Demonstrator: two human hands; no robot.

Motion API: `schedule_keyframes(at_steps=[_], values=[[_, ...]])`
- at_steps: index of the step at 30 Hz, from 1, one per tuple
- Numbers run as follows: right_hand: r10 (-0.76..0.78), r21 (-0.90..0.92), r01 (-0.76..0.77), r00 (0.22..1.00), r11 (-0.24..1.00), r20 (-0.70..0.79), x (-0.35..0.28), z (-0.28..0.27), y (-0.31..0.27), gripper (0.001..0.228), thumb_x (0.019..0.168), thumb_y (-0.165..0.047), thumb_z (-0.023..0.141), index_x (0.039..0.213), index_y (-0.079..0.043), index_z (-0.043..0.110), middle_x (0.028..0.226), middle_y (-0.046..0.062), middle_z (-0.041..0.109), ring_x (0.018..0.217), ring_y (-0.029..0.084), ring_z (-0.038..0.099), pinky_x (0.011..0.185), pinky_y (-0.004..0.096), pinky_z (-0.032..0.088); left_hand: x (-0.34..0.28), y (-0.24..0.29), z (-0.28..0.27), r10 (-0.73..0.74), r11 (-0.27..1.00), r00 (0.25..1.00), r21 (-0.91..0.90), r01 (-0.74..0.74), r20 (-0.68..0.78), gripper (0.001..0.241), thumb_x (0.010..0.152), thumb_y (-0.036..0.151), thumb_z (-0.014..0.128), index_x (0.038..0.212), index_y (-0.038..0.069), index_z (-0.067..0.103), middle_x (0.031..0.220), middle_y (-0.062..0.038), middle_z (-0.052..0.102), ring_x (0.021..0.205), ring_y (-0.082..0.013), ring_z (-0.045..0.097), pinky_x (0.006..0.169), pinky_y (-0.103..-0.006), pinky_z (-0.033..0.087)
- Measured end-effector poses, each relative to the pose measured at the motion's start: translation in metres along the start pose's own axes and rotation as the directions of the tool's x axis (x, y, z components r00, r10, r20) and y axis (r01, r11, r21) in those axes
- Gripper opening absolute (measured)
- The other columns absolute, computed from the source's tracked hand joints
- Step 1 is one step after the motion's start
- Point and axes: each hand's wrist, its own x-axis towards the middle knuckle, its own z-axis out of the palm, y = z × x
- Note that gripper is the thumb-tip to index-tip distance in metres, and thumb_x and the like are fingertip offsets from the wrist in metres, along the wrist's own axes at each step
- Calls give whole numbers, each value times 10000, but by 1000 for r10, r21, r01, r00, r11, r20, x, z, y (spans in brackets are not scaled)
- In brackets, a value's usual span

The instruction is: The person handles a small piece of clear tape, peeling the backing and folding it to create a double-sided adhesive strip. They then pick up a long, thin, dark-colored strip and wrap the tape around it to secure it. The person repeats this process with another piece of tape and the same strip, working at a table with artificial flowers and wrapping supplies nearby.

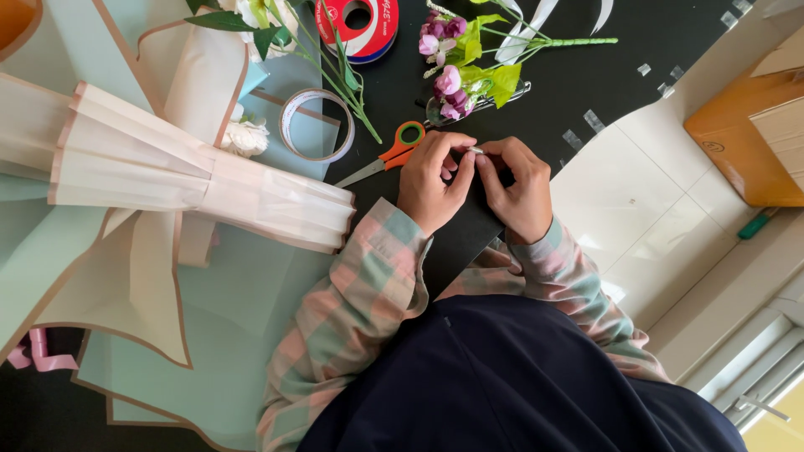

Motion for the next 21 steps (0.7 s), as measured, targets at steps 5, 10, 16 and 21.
schedule_keyframes(at_steps=[5, 10, 16, 21], values=[[19, -3, -19, 1000, 1000, -3, 0, 0, -2, 62, 1007, -7, 689, 1041, 34, 721, 868, 197, 700, 713, 378, 689, 593, 371, 519, 0, 0, 0, -1, 1000, 1000, 7, 1, 10, 110, 941, 98, 664, 1043, 116, 698, 864, -33, 659, 646, -166, 632, 478, -238, 584], [71, 15, -71, 997, 997, -31, 0, -1, -7, 183, 997, -10, 707, 1168, 52, 689, 876, 225, 697, 726, 371, 699, 604, 391, 547, 2, 3, -1, 4, 1000, 1000, 16, -4, 16, 80, 950, 102, 657, 1022, 101, 692, 842, -49, 657, 638, -177, 629, 479, -244, 582], [40, -2, -40, 999, 999, -22, 0, -2, -2, 121, 984, 0, 710, 1096, 41, 692, 922, 212, 716, 759, 392, 713, 627, 402, 565, 3, 2, -1, 18, 999, 999, 50, -20, 37, 49, 952, 138, 666, 976, 96, 674, 808, -41, 664, 632, -169, 626, 472, -231, 573], [-19, -1, 19, 1000, 1000, 5, -1, -1, 0, 106, 1013, -100, 708, 986, -3, 742, 896, 155, 726, 750, 336, 717, 636, 355, 562, 2, 1, -5, 66, 992, 996, 101, -73, 63, 185, 1008, 150, 598, 833, 97, 625, 666, -27, 547, 602, -184, 599, 450, -246, 548]])
